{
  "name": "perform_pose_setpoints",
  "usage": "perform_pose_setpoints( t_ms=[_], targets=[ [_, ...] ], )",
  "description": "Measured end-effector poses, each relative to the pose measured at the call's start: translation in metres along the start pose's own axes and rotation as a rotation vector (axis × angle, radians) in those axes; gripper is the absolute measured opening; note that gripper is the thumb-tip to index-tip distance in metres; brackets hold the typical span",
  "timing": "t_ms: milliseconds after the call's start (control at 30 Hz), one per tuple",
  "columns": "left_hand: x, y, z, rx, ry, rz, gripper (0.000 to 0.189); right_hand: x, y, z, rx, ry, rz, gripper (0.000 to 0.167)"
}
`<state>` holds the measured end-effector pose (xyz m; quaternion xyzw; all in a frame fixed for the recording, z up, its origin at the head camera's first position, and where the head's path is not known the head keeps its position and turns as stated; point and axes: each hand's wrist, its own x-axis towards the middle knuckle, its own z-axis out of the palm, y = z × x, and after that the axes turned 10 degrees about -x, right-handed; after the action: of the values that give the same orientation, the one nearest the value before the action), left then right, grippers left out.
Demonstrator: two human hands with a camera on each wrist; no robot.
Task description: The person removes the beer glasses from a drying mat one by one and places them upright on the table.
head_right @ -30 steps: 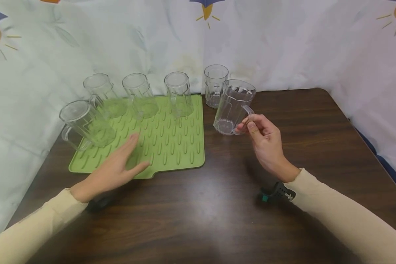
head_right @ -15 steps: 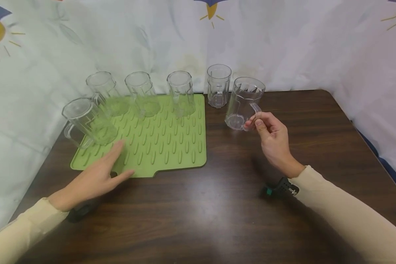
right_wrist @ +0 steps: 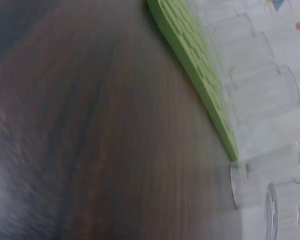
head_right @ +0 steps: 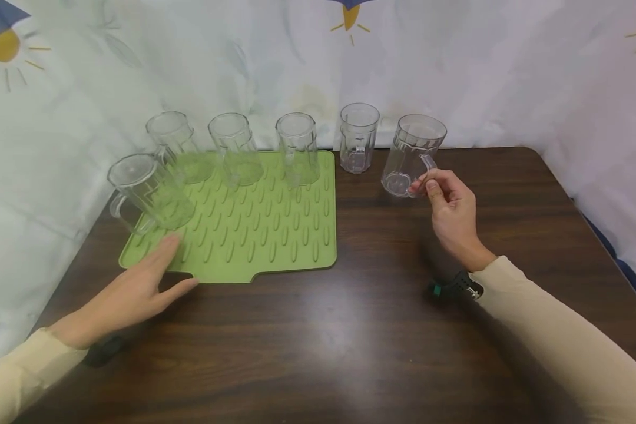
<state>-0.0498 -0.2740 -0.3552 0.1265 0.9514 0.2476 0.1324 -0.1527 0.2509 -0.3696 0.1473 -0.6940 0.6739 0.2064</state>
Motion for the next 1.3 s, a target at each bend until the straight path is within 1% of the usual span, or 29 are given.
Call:
perform_pose_setpoints(
  t_ms=[200, 367, 567, 800, 900, 1033, 1100, 1300],
  targets=[
    [-0.006, -0.006, -0.003, 0.016, 0.003, -0.046, 0.103, 0.011, 0.006, -0.003, 0.032, 0.041, 0.008, 0.014],
    [-0.01, -0.011, -0.005, 0.034, 0.017, -0.064, 0.105, 0.019, 0.011, -0.005, 0.028, 0.061, 0.007, 0.014],
    [-0.013, -0.017, -0.006, 0.053, 0.033, -0.081, 0.105, 0.028, 0.017, -0.009, -0.011, 0.048, -0.018, 0.016],
    [-0.016, -0.032, -0.008, 0.059, 0.067, -0.078, 0.106, 0.037, 0.023, -0.01, -0.051, 0.024, -0.034, 0.019],
    [-0.015, -0.038, -0.01, 0.048, 0.07, -0.099, 0.107, 0.04, 0.027, -0.009, -0.061, 0.015, -0.036, 0.019],
    [-0.012, -0.044, -0.012, 0.036, 0.048, -0.146, 0.11, 0.046, 0.031, -0.008, -0.071, 0.009, -0.039, 0.017],
    [-0.011, -0.045, -0.014, 0.035, 0.04, -0.157, 0.11, 0.049, 0.034, -0.006, -0.078, 0.009, -0.039, 0.017],
    [-0.007, -0.048, -0.016, 0.045, 0.027, -0.172, 0.11, 0.054, 0.041, -0.002, -0.157, 0.006, -0.034, 0.017]
  ],
)
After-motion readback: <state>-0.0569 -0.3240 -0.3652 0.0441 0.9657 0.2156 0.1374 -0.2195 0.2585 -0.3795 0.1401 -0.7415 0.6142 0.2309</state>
